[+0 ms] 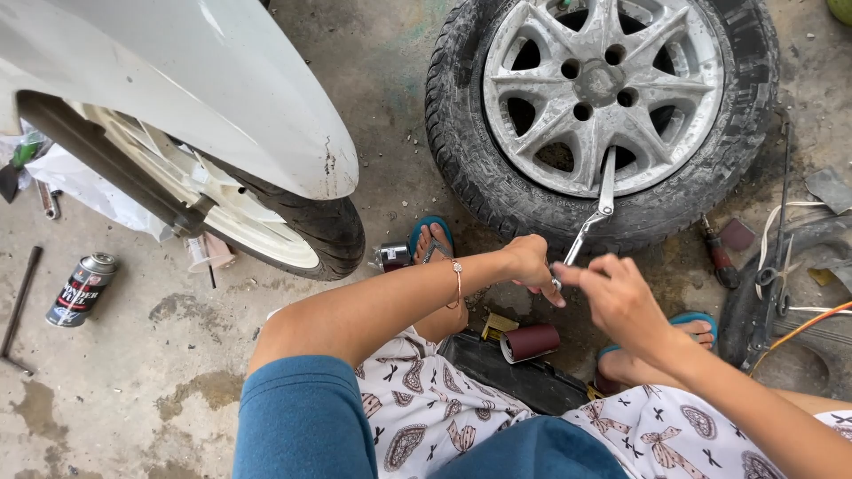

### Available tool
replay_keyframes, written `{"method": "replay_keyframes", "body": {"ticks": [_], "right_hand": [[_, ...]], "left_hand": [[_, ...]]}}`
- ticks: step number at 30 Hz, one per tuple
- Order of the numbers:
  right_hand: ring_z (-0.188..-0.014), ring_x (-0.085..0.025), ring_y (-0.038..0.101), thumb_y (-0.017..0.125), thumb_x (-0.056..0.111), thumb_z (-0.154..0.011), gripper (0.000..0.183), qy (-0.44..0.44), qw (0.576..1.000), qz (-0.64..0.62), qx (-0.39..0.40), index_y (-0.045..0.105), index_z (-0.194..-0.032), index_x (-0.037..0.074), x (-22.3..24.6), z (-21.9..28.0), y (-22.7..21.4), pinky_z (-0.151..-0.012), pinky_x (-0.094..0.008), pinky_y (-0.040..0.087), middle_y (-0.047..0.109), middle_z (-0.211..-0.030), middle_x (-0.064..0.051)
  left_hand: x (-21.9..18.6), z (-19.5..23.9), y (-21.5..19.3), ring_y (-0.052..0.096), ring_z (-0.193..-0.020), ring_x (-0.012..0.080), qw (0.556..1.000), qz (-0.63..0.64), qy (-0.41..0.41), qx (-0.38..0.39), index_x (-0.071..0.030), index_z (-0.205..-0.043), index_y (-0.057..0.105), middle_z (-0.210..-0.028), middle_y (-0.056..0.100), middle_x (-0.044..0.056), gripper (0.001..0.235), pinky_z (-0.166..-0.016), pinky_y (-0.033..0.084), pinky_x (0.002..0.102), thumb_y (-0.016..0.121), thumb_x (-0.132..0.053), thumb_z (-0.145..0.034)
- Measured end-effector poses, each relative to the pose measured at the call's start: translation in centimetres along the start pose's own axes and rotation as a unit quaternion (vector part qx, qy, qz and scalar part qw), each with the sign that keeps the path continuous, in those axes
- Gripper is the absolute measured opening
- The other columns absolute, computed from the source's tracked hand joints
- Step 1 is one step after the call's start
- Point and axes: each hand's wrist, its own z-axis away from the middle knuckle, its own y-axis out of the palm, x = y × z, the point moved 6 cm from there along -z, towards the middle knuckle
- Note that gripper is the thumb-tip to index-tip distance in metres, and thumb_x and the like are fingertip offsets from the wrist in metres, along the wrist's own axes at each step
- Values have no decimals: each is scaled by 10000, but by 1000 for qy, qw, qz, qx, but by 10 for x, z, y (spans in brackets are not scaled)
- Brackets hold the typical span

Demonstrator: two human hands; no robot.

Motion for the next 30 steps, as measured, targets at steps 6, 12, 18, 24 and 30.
{"method": "replay_keyframes", "body": {"ticks": [6, 12, 18, 24, 30], "right_hand": [[-932, -168, 583, 545, 18, -991, 247, 8, 996, 85, -17, 689, -1088, 193, -59, -8, 13, -729, -296, 441, 728, -1196, 144], [-891, -174, 570, 554, 33, -965, 224, -21, 999, -1, -24, 693, -987, 207, 5, -1, -6, -718, -297, 434, 738, -1119, 105], [-960, -160, 565, 592, 16, -972, 236, 61, 994, 89, -31, 680, -1055, 219, -51, -10, 26, -748, -292, 429, 732, -1127, 153], [-928, -169, 555, 597, 8, -914, 221, -7, 997, 71, 1, 654, -987, 209, 10, -4, -9, -748, -303, 434, 732, -1159, 131], [-973, -229, 598, 658, 159, -987, 197, 233, 972, 2, -22, 666, -1143, 278, -117, -14, 20, -800, -417, 501, 690, -1022, 93]], "left_hand": [[-4, 4, -1, 785, -757, 163, 1000, -9, 1, 2, 22, -950, 763, -779, 758, 104, 513, -749, 602, 265, 981, -287, -604], [2, -2, 1, 785, -753, 154, 1000, 0, -1, -1, 5, -917, 765, -762, 757, 83, 492, -740, 607, 271, 981, -306, -602], [-4, 6, -2, 786, -775, 163, 1000, -8, -11, -3, 15, -973, 757, -792, 760, 95, 530, -748, 599, 250, 985, -286, -602], [2, 1, -3, 783, -763, 161, 1000, -2, -3, -7, 21, -1026, 738, -810, 762, 104, 605, -741, 603, 264, 1000, -307, -590], [10, -9, -1, 786, -772, 188, 1000, -8, 22, -3, 73, -1226, 646, -828, 759, 135, 833, -780, 611, 281, 1007, -337, -597]]}}
